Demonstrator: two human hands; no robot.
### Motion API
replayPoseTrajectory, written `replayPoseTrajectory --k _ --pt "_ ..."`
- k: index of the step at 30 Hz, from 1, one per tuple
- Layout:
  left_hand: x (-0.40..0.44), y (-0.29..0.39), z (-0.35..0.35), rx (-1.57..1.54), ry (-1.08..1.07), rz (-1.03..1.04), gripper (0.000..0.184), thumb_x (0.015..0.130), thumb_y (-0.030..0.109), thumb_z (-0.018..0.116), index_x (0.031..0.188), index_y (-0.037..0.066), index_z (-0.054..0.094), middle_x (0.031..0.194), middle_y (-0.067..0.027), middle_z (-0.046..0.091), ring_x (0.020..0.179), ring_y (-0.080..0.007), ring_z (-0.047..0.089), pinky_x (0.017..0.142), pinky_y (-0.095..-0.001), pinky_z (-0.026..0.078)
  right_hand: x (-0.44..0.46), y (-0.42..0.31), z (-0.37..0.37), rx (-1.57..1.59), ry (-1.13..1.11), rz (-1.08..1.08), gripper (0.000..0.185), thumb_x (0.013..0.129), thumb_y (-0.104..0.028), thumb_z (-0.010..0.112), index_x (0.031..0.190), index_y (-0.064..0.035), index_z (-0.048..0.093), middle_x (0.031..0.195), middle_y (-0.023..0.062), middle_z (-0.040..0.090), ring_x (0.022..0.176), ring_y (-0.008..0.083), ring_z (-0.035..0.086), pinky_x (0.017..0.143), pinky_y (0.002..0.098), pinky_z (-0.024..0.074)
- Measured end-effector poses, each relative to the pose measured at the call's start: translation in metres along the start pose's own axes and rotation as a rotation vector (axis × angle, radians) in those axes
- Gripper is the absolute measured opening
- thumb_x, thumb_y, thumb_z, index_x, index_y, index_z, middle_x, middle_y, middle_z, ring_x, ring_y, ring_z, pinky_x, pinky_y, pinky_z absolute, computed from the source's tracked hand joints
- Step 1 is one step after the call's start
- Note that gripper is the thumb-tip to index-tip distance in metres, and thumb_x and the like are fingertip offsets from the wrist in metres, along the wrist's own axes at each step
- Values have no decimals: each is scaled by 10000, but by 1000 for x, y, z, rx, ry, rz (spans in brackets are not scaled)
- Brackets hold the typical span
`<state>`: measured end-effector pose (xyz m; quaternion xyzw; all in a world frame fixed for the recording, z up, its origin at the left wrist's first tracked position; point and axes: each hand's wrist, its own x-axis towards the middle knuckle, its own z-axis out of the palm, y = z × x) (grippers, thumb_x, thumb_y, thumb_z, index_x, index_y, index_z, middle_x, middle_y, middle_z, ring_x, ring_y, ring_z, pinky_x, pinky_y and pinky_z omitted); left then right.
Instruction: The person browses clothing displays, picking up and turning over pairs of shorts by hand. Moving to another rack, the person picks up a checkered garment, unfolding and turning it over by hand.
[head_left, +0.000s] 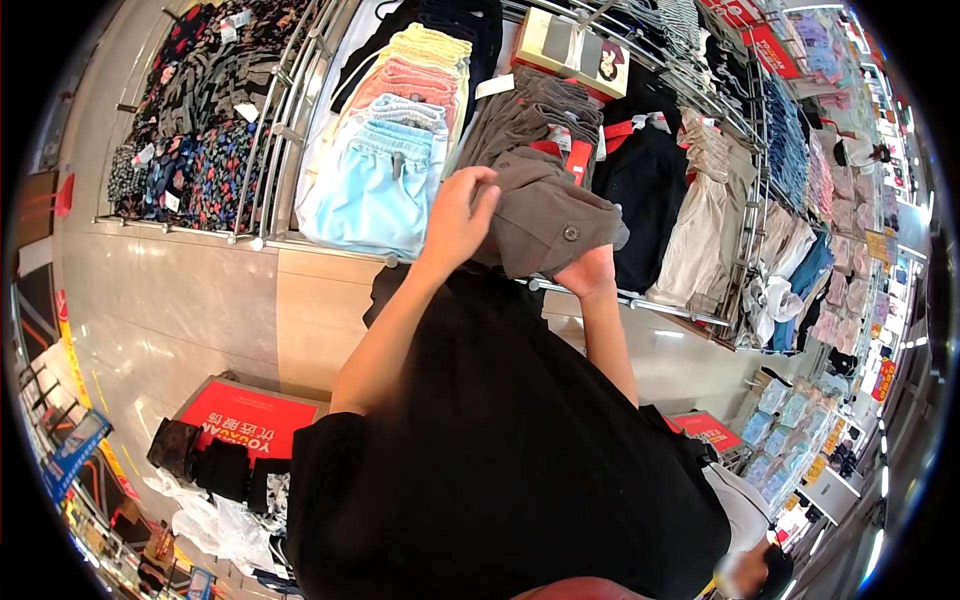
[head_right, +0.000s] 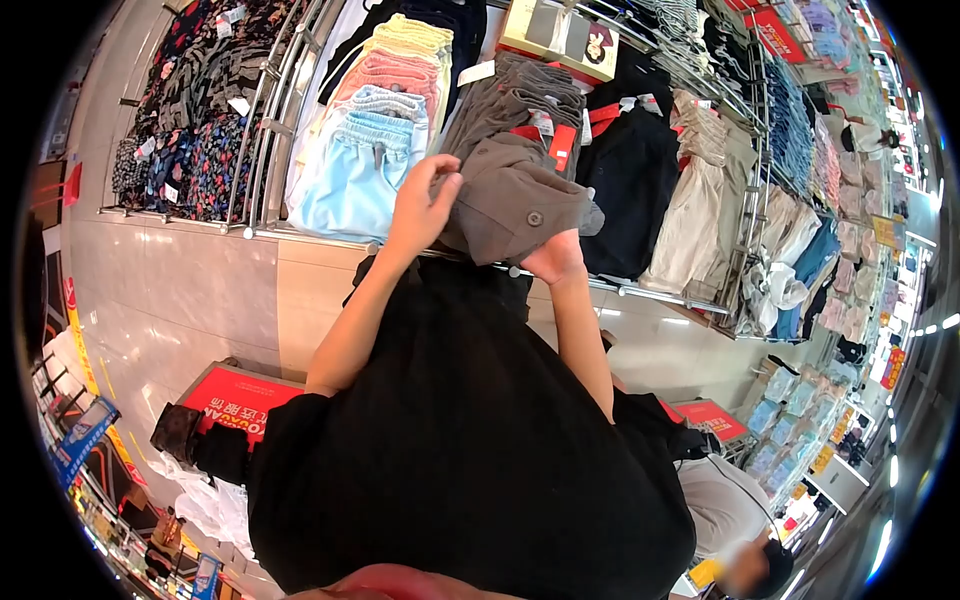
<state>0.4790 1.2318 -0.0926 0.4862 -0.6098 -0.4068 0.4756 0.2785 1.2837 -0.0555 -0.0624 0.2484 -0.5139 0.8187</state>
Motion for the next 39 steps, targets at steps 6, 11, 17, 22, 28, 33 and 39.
replayPoseTrajectory --k 6,11,17,22,28,33,39 --pt "-13 -20 -16 -118 -292 -340 373 995 334 465 1115 4 590 1026 -157 658 976 -289 625 858 -322 458 1 -4 2 9 85 13 798 927 -683 237 1444 -85 348 1473 104 393 1339 304 393 1105 486 310" --pt "-17 -34 -10 -162 -448 -336 474 1014 405 386 1111 -5 601 1078 -173 655 1056 -278 607 911 -327 435 1 -12 -4 22 44 2 759 942 -655 242 1436 -91 361 1468 103 401 1339 305 393 1106 485 307" --pt "-10 -20 -12 -269 -659 -446 365 1013 333 461 961 -1 598 835 35 565 797 -53 491 742 -216 408 -1 -15 -6 43 23 -33 710 962 -612 247 1431 -93 366 1457 104 412 1332 303 401 1111 475 304" --pt "-10 -19 -11 -481 -526 -427 267 997 279 513 893 43 581 770 73 485 727 -27 418 678 -188 365 -2 -15 -10 -7 25 -53 668 976 -577 265 1426 -95 374 1445 100 426 1326 293 409 1112 460 308" --pt "-9 -4 -7 -509 -454 -415 177 930 170 624 1021 22 592 818 61 517 759 -27 465 704 -187 398 -2 -21 -1 -182 223 11 533 1020 -399 265 1411 -58 387 1434 127 438 1309 282 431 1093 433 344" --pt "-13 -12 -6 -395 -531 -436 319 806 128 751 1053 -4 599 846 14 582 760 -48 515 692 -209 443 -2 -33 -1 -273 393 -3 432 1005 -257 318 1356 -38 444 1342 116 529 1221 267 517 1034 412 409" --pt "-10 -10 -11 -492 -365 -443 274 835 99 727 1054 15 585 867 27 581 790 -39 525 715 -186 425 -8 -42 -16 -231 41 -5 332 986 -162 379 1269 -31 493 1180 114 611 1040 239 607 901 374 477"
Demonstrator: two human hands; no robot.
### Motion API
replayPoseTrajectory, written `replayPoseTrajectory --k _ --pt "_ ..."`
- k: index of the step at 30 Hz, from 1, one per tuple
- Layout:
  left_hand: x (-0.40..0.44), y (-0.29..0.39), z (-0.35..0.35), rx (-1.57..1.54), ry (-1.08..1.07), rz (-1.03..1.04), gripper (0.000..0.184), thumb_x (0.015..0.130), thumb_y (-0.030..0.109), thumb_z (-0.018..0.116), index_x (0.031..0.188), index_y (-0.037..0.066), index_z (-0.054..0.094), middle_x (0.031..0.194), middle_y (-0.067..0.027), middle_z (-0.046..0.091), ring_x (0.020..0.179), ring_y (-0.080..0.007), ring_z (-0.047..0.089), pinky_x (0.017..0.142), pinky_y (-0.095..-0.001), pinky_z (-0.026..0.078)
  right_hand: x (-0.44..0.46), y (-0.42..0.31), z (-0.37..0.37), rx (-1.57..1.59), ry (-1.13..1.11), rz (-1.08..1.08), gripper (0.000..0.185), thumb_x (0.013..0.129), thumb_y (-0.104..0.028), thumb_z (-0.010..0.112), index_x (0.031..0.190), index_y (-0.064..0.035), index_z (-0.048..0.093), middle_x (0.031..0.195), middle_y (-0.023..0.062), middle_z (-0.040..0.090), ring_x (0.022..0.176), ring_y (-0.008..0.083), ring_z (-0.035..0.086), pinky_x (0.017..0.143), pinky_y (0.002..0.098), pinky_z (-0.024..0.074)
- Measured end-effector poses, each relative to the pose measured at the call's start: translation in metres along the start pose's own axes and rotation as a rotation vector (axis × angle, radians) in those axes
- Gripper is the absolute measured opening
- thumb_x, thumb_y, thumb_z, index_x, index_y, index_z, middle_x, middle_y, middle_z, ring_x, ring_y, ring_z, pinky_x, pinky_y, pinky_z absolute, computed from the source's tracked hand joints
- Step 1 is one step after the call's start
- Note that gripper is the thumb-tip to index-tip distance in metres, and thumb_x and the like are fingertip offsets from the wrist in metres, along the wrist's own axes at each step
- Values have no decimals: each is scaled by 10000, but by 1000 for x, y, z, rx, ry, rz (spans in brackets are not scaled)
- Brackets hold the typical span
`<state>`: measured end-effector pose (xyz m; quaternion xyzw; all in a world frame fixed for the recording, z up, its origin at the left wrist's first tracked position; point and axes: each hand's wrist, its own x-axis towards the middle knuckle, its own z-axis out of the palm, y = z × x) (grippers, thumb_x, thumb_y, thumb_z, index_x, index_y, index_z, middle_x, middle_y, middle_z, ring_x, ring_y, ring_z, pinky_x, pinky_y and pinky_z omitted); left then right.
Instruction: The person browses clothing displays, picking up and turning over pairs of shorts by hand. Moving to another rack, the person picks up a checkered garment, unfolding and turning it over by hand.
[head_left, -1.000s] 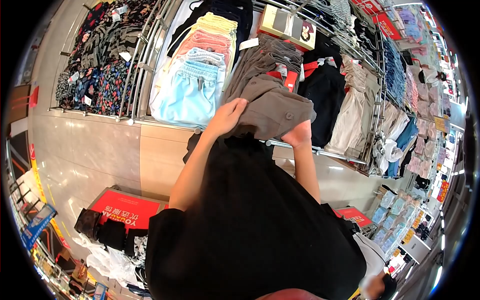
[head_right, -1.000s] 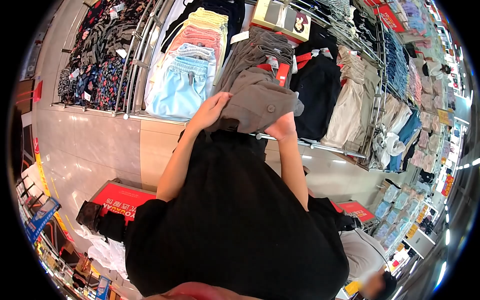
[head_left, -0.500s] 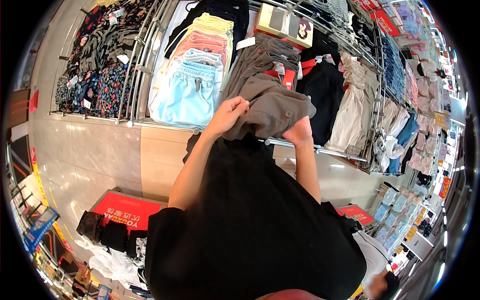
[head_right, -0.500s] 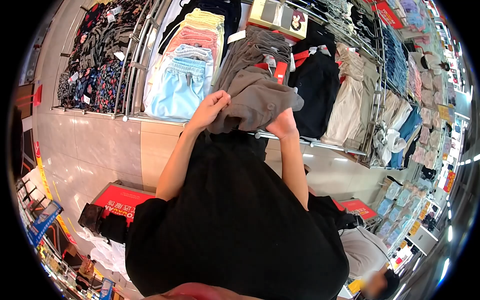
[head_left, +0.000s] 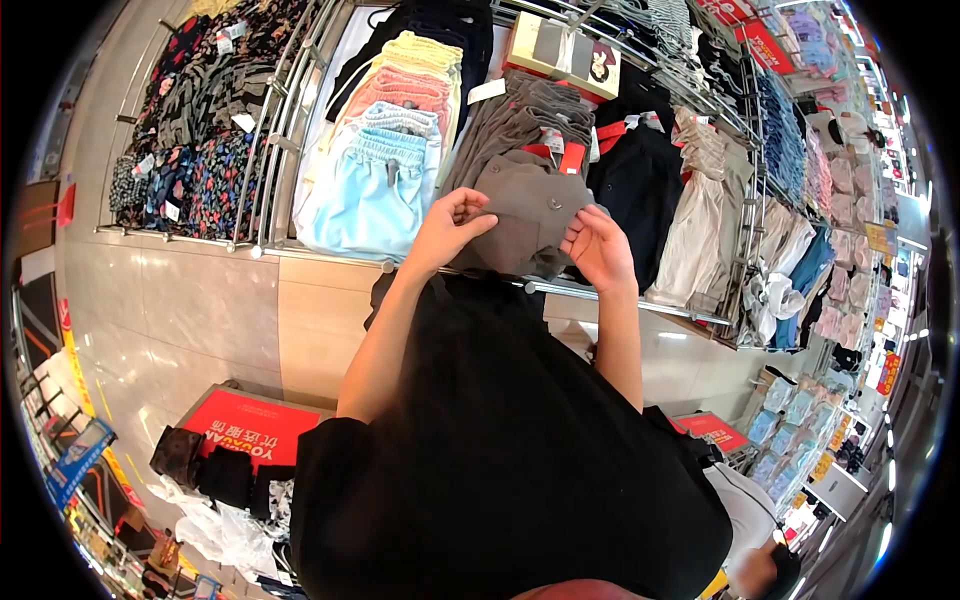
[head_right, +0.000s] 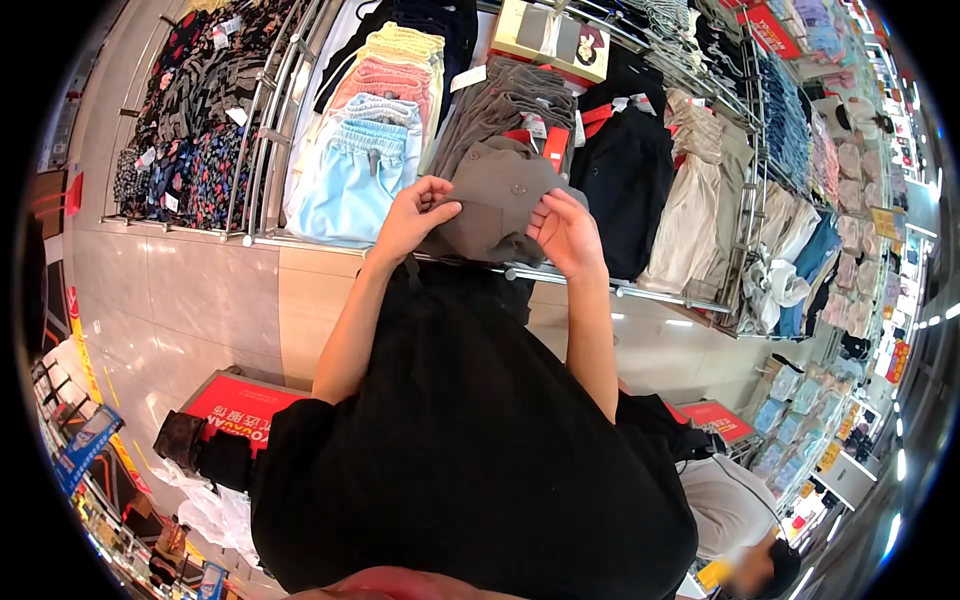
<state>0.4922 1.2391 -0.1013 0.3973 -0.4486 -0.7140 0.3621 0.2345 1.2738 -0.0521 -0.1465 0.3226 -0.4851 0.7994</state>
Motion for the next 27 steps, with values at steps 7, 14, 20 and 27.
replayPoseTrajectory --k 7,14,20,27 --pt "1 -4 0 -113 6 13 392 833 91 721 1174 30 537 925 -2 599 856 -69 556 801 -215 429 -5 -5 26 -195 108 -136 392 1024 -283 398 1357 -74 404 1123 90 624 977 198 620 847 326 486" --pt "1 -24 -5 669 -75 283 881 682 260 836 1403 59 372 1312 -192 498 1223 -314 495 1020 -349 384 -9 -37 45 -272 67 -264 637 1000 -437 414 1423 18 275 1312 135 537 1173 215 553 986 331 427" --pt "2 -35 -7 394 -177 -48 342 775 88 685 1094 -4 600 1003 -106 656 963 -217 609 847 -301 459 -2 -62 51 -334 11 -281 640 1008 -423 401 1421 50 281 1358 176 493 1257 228 488 1054 346 368" --pt "0 -10 1 -29 -105 -78 107 870 31 593 974 12 608 863 5 611 841 -71 548 772 -232 438 1 -46 64 -1264 332 -505 727 844 -191 726 1409 57 342 1380 180 474 1262 222 462 1050 330 359"
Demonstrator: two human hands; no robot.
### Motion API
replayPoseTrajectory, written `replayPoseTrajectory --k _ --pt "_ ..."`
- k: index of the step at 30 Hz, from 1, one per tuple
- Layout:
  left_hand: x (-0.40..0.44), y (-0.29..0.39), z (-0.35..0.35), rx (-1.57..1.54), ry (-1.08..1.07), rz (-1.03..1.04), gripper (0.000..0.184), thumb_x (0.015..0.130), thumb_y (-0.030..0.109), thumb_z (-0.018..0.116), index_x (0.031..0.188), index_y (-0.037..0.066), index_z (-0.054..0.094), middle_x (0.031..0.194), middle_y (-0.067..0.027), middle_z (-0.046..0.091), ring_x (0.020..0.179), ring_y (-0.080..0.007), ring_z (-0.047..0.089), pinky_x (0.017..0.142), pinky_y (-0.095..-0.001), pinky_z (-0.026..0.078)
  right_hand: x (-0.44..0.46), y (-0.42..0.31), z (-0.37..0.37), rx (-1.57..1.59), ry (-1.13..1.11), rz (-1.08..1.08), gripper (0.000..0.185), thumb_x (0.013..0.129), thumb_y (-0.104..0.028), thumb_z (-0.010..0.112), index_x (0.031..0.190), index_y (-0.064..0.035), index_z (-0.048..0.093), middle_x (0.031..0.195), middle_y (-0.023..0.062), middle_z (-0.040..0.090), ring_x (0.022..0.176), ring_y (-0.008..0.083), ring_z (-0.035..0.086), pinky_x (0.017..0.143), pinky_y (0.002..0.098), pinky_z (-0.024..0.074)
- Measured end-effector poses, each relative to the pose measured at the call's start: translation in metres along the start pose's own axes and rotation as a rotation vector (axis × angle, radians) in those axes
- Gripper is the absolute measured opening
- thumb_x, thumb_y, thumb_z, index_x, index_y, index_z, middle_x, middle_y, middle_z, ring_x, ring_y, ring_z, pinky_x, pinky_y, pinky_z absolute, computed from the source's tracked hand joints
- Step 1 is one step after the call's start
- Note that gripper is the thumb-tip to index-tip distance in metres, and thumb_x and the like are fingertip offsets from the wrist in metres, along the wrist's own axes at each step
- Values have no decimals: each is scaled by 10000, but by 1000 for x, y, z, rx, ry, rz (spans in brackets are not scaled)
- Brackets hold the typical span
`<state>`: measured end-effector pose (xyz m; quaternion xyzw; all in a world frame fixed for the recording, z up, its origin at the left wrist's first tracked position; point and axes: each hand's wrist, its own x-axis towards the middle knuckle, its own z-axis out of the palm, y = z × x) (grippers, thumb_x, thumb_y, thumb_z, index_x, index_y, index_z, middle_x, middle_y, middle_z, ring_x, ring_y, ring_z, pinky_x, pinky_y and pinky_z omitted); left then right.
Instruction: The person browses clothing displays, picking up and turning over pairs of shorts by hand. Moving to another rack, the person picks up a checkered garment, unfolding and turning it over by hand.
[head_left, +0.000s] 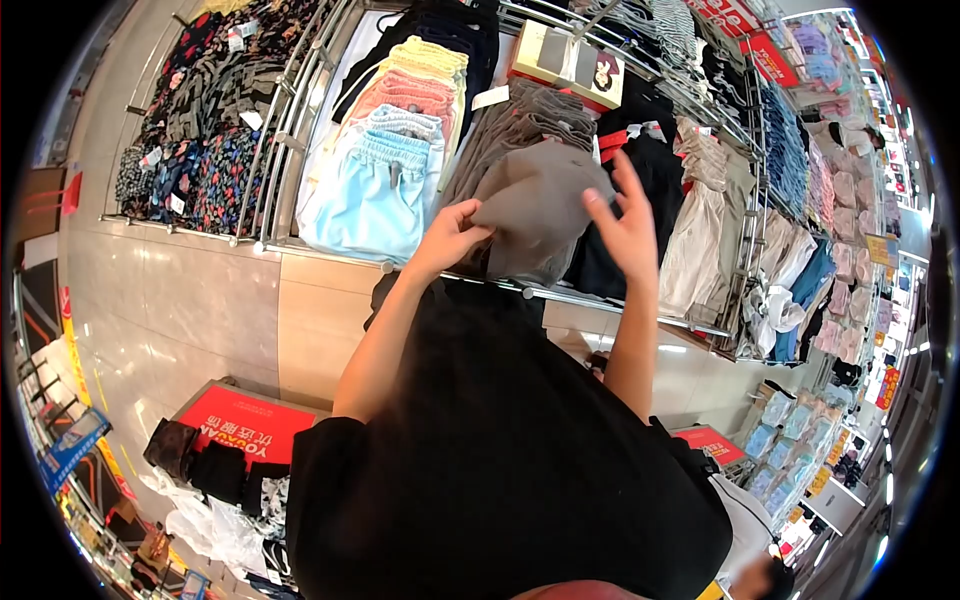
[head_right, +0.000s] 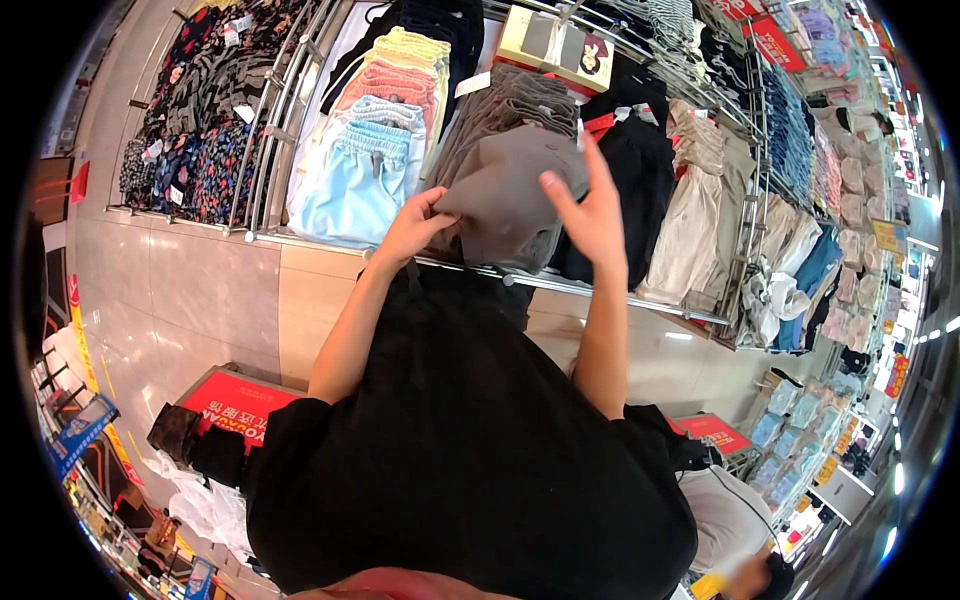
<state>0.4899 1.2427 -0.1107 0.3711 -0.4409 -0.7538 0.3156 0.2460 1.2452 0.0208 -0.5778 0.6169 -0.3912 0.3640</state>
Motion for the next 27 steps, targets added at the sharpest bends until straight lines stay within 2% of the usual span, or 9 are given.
replayPoseTrajectory --k 1,5,7,10,13,19,23,25,27 --pt "2 1 0 -7 32 -20 80 889 62 605 958 22 605 839 15 591 824 -61 533 759 -224 429 -3 12 6 -126 -61 -25 758 825 -246 733 1432 -1 351 1438 175 419 1339 261 381 1094 422 283" --pt "7 8 6 28 59 72 101 904 121 631 941 34 594 817 33 557 795 -52 510 726 -213 412 -36 26 56 -299 -183 -134 896 754 -268 799 1417 73 302 1438 241 380 1362 305 353 1106 369 288" --pt "8 9 8 -39 17 121 107 898 124 648 931 45 583 838 38 555 795 -47 509 723 -213 411 -46 35 74 -275 -204 -113 925 748 -318 791 1423 60 284 1424 275 369 1341 398 349 1090 419 314" --pt "6 15 14 -80 -2 151 138 887 115 661 861 35 552 800 28 547 737 -34 502 659 -213 416 -48 38 81 -257 -189 -55 797 750 -257 780 1364 62 384 1337 249 479 1249 394 456 1024 420 389" --pt "3 21 18 -135 -22 125 136 881 103 668 861 30 555 808 25 557 758 -36 513 690 -208 425 -45 36 81 -258 -123 -85 679 753 -192 759 1300 69 452 1226 248 556 1150 400 530 963 420 431" --pt "11 29 23 -212 -26 188 106 874 74 659 849 30 566 821 10 586 773 -53 556 691 -216 450 -40 35 92 -140 -67 -118 523 774 -64 665 1253 53 489 1113 253 603 1030 410 588 865 426 476" --pt "14 40 23 -186 -23 166 89 861 43 649 831 28 567 809 5 591 761 -58 564 685 -216 453 -41 18 100 -118 -30 -117 472 778 -49 644 1222 42 514 1101 250 606 1026 416 587 858 432 476" --pt "15 42 25 -247 -20 138 90 847 27 646 812 24 563 777 9 583 737 -52 553 673 -205 437 -41 28 105 -188 61 -174 390 831 -17 592 1211 39 528 972 243 635 922 396 634 795 381 496" --pt "16 40 27 -206 7 163 96 847 28 648 806 23 561 761 14 577 723 -46 543 655 -200 423 -40 33 104 -203 35 -135 364 853 -18 561 1211 33 529 934 252 625 884 409 627 759 386 491"
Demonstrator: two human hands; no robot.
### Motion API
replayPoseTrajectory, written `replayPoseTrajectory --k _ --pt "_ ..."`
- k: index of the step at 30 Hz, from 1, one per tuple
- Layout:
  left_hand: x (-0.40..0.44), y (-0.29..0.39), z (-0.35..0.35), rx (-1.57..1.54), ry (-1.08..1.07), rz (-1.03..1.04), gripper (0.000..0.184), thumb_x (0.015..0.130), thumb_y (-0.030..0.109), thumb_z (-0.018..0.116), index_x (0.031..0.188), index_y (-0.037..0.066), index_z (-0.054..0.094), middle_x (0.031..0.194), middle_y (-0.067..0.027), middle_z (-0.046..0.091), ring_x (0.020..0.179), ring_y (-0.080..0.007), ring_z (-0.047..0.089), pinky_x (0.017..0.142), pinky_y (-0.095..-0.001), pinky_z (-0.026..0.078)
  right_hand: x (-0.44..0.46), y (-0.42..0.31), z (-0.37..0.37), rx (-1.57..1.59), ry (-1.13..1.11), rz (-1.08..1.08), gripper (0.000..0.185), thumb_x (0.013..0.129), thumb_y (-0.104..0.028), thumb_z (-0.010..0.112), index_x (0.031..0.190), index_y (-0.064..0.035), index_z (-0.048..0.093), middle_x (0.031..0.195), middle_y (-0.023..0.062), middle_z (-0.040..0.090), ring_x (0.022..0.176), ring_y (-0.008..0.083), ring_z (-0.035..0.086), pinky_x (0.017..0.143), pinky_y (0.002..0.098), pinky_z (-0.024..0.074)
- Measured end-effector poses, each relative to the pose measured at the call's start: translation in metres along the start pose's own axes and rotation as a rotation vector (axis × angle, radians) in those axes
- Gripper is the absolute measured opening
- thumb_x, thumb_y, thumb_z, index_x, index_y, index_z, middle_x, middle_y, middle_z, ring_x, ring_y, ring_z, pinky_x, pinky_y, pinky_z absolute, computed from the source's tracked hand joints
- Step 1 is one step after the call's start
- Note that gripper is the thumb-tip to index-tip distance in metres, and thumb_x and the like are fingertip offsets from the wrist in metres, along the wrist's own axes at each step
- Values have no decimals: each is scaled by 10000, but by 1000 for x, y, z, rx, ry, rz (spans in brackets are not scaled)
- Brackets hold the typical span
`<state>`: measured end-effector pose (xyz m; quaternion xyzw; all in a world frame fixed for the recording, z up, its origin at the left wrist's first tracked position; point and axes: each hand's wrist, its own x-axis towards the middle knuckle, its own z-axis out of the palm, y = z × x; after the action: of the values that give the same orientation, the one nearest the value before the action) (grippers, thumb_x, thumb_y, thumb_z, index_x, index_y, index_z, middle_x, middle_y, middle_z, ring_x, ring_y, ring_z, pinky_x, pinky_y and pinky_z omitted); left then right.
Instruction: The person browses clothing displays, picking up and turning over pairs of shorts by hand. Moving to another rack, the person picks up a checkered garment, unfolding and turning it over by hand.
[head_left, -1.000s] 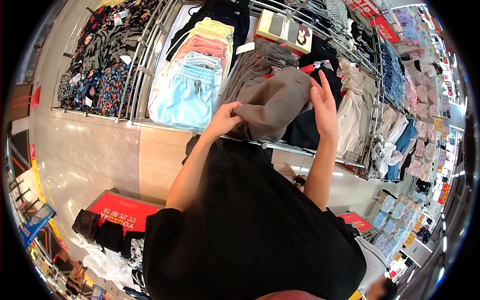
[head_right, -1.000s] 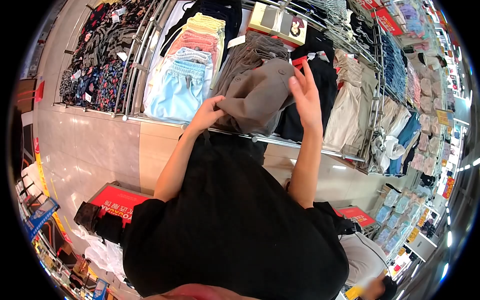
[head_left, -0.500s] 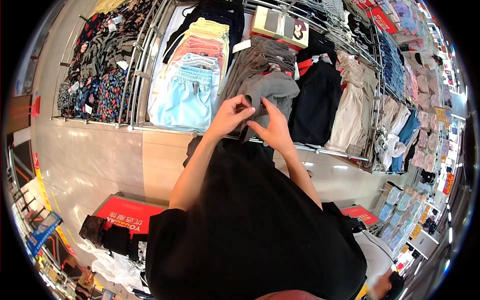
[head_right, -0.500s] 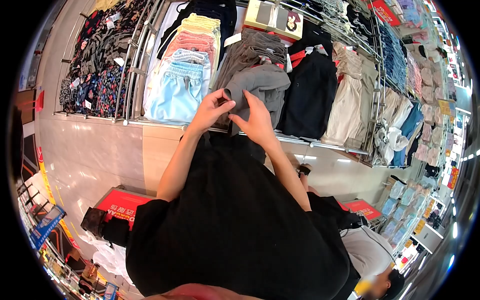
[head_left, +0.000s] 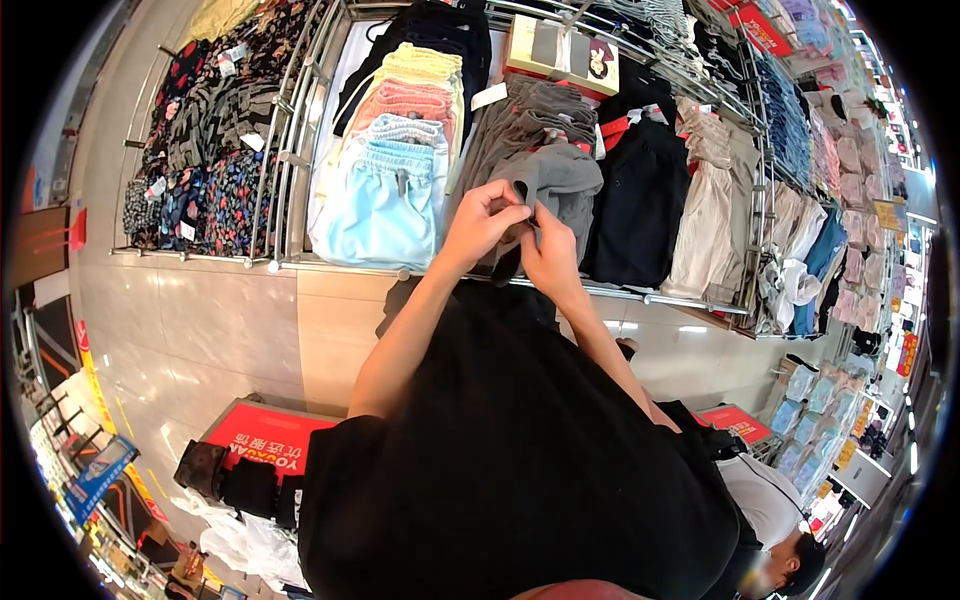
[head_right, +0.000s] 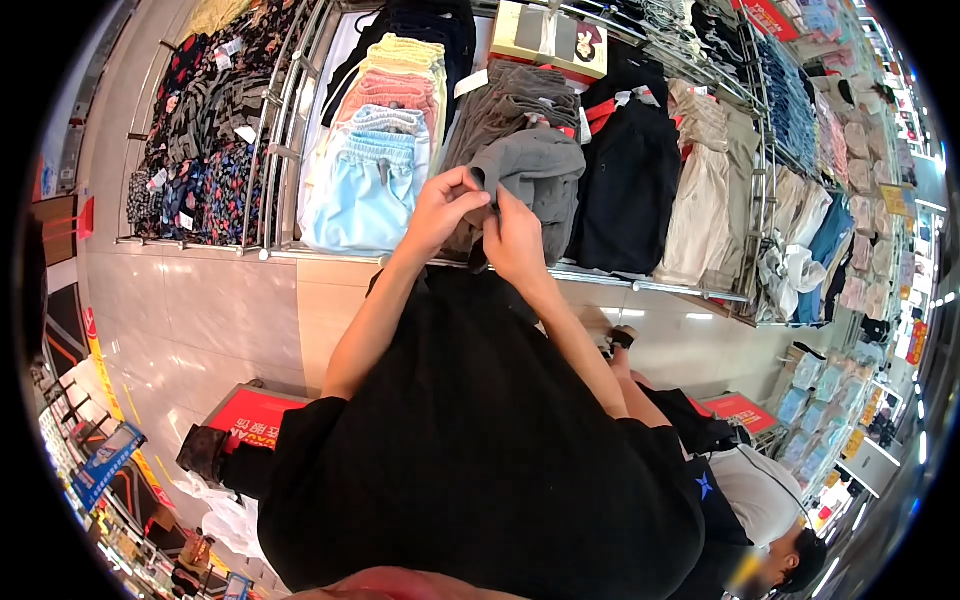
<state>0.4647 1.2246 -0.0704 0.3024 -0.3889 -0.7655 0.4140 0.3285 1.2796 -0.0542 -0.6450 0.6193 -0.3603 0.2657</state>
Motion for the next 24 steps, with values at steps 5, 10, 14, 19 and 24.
replayPoseTrajectory --k 5,10,14,19,24 --pt "-1 -7 -7 64 46 63 109 843 30 653 795 24 556 726 30 562 688 -26 513 613 -189 384 1 -2 -12 3 -167 54 314 896 -31 482 1193 61 520 967 296 604 908 458 579 745 480 468" --pt "-3 -1 -8 27 56 -9 128 849 40 655 790 49 542 744 41 552 694 -24 494 636 -189 378 3 -16 -15 -13 -173 21 305 878 -57 536 1161 58 543 947 294 609 884 450 591 729 476 468" --pt "-1 -5 -3 12 66 12 110 850 43 656 795 40 561 693 40 556 614 -16 488 527 -188 349 1 -13 -7 -59 -55 -69 222 872 -69 587 1062 46 595 745 258 580 726 420 613 617 413 466" --pt "1 -8 -6 3 85 43 127 863 74 668 799 41 564 692 39 564 606 -12 479 521 -188 341 4 -4 -14 -43 -151 -40 126 885 -66 576 912 56 570 669 252 524 615 400 558 546 400 419" --pt "-1 -6 -13 23 112 35 112 869 65 660 817 44 563 756 34 576 695 -20 504 619 -188 371 8 -5 -30 -17 -202 54 153 943 -92 535 874 42 562 602 159 512 514 188 444 511 320 369"
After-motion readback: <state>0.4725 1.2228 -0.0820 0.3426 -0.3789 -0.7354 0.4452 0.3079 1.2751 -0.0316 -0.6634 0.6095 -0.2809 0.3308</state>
